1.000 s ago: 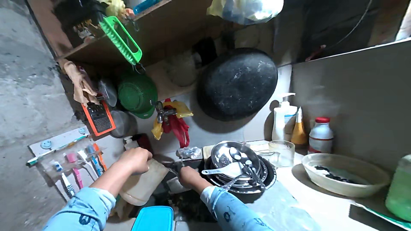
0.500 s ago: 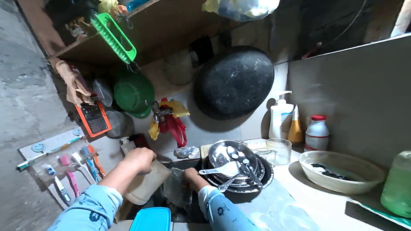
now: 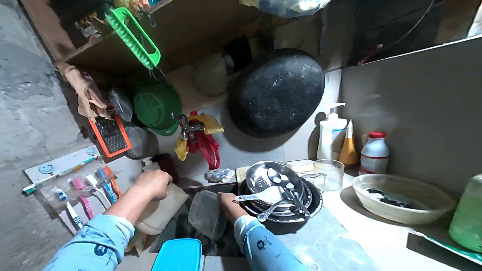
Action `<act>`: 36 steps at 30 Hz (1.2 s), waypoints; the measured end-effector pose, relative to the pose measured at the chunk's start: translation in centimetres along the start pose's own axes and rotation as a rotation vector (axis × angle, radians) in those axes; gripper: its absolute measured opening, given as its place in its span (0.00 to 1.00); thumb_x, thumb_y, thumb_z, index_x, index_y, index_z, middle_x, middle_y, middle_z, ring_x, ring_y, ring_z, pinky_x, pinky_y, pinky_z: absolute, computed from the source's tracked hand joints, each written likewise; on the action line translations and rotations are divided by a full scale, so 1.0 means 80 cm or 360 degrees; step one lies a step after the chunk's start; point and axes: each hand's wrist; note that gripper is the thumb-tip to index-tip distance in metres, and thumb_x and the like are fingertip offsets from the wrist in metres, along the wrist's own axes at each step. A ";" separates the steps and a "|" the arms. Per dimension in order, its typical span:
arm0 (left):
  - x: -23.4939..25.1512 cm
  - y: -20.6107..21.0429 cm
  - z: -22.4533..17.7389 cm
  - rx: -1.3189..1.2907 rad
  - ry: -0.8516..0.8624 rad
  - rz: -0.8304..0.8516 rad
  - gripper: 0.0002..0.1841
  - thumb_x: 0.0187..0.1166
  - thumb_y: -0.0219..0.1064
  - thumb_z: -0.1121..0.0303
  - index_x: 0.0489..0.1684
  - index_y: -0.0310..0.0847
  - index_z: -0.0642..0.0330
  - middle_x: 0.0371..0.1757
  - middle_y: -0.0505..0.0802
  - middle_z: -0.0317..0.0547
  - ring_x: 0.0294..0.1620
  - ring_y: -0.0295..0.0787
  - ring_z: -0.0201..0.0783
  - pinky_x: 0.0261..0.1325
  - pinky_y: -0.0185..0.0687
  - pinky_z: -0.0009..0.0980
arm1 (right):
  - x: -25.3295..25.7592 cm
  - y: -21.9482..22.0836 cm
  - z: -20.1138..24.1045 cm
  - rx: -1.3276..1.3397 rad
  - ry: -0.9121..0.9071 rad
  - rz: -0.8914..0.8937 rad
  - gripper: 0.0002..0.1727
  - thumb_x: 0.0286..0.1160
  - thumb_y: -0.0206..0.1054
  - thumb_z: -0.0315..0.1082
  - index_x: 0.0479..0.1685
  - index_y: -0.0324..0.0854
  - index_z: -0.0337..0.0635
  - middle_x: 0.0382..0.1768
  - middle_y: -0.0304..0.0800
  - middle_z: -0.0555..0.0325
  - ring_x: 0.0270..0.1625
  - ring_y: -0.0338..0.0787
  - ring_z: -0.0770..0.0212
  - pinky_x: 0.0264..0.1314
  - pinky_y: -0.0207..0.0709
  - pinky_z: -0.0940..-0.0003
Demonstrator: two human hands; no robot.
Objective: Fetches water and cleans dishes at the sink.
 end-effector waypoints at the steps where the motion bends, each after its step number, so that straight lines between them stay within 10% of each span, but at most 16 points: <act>1: 0.000 0.002 0.004 -0.0003 0.0001 0.0000 0.15 0.79 0.71 0.61 0.60 0.88 0.51 0.56 0.92 0.53 0.62 0.88 0.56 0.61 0.80 0.61 | -0.003 -0.001 0.000 -0.0036 -0.0021 0.0003 0.29 0.92 0.54 0.50 0.71 0.80 0.31 0.77 0.77 0.36 0.83 0.75 0.45 0.84 0.66 0.47; 14: -0.005 -0.005 -0.028 0.0122 0.0164 -0.0023 0.14 0.79 0.71 0.62 0.60 0.88 0.51 0.59 0.92 0.51 0.65 0.87 0.55 0.64 0.80 0.60 | 0.018 0.004 -0.009 0.0004 -0.0087 0.0049 0.32 0.89 0.57 0.56 0.70 0.81 0.34 0.75 0.79 0.37 0.80 0.78 0.46 0.80 0.69 0.47; 18: -0.005 -0.009 -0.041 0.0127 0.0219 -0.0008 0.13 0.79 0.71 0.62 0.58 0.88 0.51 0.56 0.92 0.52 0.62 0.87 0.55 0.61 0.80 0.60 | 0.019 0.014 -0.006 0.0031 -0.0170 0.0188 0.28 0.90 0.59 0.51 0.70 0.79 0.34 0.67 0.82 0.35 0.65 0.86 0.44 0.68 0.79 0.47; 27: -0.010 -0.012 -0.047 0.0124 0.0189 0.0004 0.16 0.78 0.71 0.64 0.62 0.87 0.54 0.58 0.92 0.55 0.63 0.87 0.57 0.61 0.80 0.62 | -0.015 0.021 -0.005 -0.1500 -0.0991 0.0521 0.16 0.77 0.69 0.33 0.59 0.87 0.35 0.66 0.86 0.33 0.73 0.82 0.34 0.75 0.72 0.32; 36: -0.058 -0.007 0.019 -0.0144 0.0081 -0.0081 0.15 0.82 0.69 0.59 0.62 0.87 0.53 0.54 0.93 0.53 0.59 0.89 0.55 0.61 0.80 0.61 | -0.034 -0.005 0.001 -0.0761 -0.0415 0.0157 0.24 0.89 0.56 0.42 0.74 0.76 0.34 0.74 0.80 0.36 0.78 0.81 0.43 0.78 0.72 0.43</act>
Point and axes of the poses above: each hand's wrist, its own x-axis towards the middle knuckle, its own y-axis out of the palm, z = x × y
